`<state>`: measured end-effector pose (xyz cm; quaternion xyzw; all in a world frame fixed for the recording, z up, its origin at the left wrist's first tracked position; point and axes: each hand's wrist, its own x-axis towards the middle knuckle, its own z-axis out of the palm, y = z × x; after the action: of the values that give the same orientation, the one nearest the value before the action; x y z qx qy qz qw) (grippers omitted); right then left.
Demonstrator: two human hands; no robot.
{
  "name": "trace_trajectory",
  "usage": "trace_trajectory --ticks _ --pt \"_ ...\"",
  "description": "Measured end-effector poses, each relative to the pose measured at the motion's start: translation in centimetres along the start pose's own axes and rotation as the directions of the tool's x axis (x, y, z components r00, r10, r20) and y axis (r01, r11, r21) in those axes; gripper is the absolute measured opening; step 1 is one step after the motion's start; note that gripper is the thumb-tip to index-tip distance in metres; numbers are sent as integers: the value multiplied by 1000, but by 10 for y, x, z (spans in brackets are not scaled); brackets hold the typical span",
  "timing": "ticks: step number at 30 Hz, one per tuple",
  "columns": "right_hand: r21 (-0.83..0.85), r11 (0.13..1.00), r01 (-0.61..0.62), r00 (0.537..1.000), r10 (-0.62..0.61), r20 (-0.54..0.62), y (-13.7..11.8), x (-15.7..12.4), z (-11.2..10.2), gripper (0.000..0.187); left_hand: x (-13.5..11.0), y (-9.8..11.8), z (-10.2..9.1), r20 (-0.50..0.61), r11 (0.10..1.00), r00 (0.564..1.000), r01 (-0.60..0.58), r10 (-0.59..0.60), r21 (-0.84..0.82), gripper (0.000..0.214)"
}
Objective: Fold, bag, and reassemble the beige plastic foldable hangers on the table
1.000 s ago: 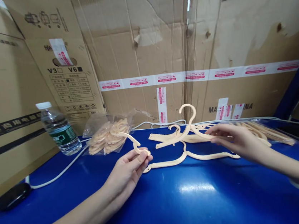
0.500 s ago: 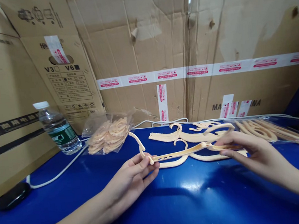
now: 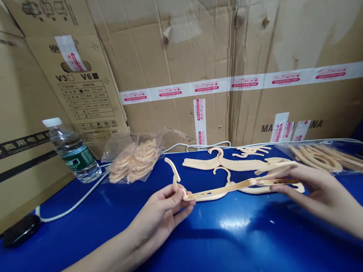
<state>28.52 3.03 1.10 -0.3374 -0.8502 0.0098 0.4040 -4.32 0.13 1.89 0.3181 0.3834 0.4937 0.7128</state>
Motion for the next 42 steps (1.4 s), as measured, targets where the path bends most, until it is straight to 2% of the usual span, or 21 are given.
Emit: trace_trajectory --ticks 6,10,15,22,27,33,38,42 --pt "15 998 56 998 -57 6 -13 -2 8 7 0 -1 -1 -94 997 994 -59 63 43 27" --pt "-28 997 78 996 -79 -37 -24 -1 10 10 0 0 -1 -113 990 986 -113 122 79 29" --pt "-21 998 59 998 -59 -28 -35 -1 9 10 -2 1 0 -123 974 973 -179 196 137 28" --pt "-59 993 106 992 -110 -67 -43 0 8 19 -4 -5 1 -156 964 957 -221 243 147 28" --pt "-52 995 81 996 -83 -36 -42 -4 9 21 -5 -3 1 -171 947 939 -270 299 172 32" --pt "-49 997 62 994 -66 -90 -46 -6 9 20 -6 1 1 -161 942 934 -292 318 165 30" --pt "9 999 46 991 -45 -124 -52 -9 13 21 -4 0 2 -230 945 918 -301 323 126 24" --pt "48 997 -52 989 59 -139 -54 -3 13 11 -4 -1 6 -321 951 896 -304 305 58 19"
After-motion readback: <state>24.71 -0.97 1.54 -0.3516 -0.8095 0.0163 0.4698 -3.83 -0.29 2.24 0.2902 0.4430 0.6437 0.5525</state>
